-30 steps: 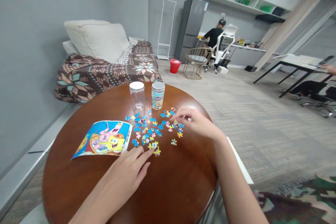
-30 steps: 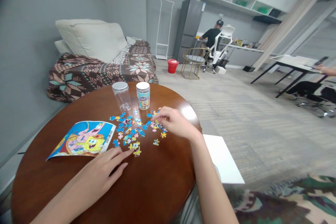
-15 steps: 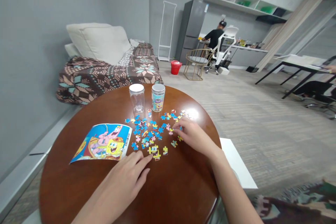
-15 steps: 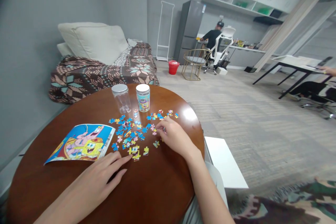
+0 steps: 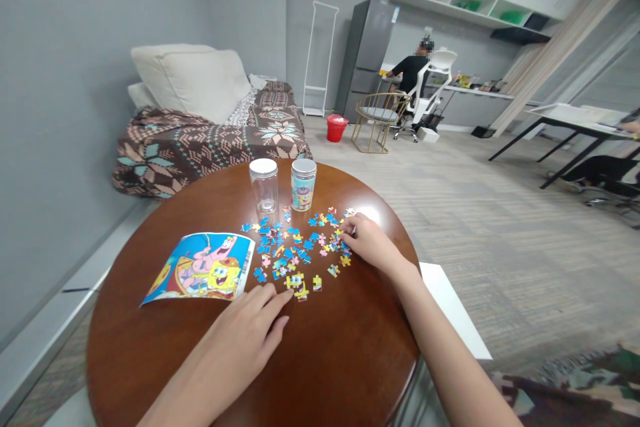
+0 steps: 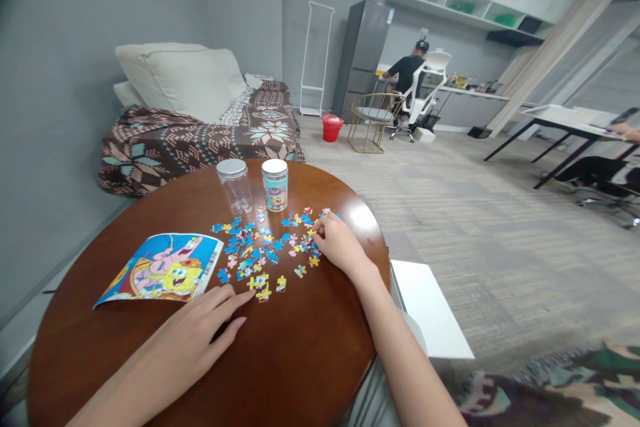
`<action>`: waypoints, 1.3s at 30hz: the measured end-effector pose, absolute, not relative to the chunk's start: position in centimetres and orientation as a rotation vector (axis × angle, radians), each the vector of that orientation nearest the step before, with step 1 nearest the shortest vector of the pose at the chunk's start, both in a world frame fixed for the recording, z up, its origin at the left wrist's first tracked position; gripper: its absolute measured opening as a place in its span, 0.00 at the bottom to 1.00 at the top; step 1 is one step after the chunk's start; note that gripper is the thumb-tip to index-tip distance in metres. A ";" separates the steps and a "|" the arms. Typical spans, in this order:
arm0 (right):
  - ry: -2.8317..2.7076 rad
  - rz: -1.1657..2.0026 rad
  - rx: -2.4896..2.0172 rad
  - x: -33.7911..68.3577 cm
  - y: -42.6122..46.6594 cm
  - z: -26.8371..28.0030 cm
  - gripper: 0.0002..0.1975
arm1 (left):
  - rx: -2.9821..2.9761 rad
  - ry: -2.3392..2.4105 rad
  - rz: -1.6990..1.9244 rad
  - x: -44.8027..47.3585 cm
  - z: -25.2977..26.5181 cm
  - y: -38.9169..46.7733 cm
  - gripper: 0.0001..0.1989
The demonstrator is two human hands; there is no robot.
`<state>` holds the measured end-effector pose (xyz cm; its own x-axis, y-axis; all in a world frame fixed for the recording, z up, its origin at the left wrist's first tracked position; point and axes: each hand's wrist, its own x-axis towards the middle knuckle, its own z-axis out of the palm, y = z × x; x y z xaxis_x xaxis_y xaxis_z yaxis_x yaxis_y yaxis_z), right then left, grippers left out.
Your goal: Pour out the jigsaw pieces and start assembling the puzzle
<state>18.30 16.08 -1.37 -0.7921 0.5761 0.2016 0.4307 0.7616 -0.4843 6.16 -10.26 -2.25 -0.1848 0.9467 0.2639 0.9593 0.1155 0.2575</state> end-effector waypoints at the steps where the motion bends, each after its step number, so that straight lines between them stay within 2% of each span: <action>1: -2.612 0.626 -0.778 18.3 16.0 -1.4 0.02 | -1.986 -2.322 -0.578 6.1 -2.2 -10.3 0.18; 7: -2.533 0.832 -0.801 18.4 15.9 -1.6 0.06 | -2.005 -2.308 -0.511 6.3 -1.9 -10.3 0.17; 12: -2.399 1.195 -0.711 18.3 15.3 -1.3 0.08 | -2.017 -2.377 -0.517 6.5 -1.4 -10.3 0.16; 15: -2.442 1.401 -0.503 18.6 13.9 -0.4 0.05 | -2.038 -2.435 -0.497 6.7 -1.0 -10.4 0.15; 22: -2.691 1.597 0.155 19.2 10.3 1.2 0.06 | -2.049 -2.481 -0.486 7.0 -0.5 -10.5 0.15; 25: -2.766 1.535 0.235 19.0 10.0 0.6 0.08 | -2.078 -2.476 -0.514 7.0 -0.5 -10.5 0.15; 33: -2.749 1.142 0.035 18.5 10.7 -0.9 0.10 | -2.096 -2.468 -0.552 6.9 -0.7 -10.6 0.15; 39: -2.725 1.089 0.013 18.4 10.7 -0.7 0.09 | -2.108 -2.358 -0.658 6.7 -1.1 -10.4 0.17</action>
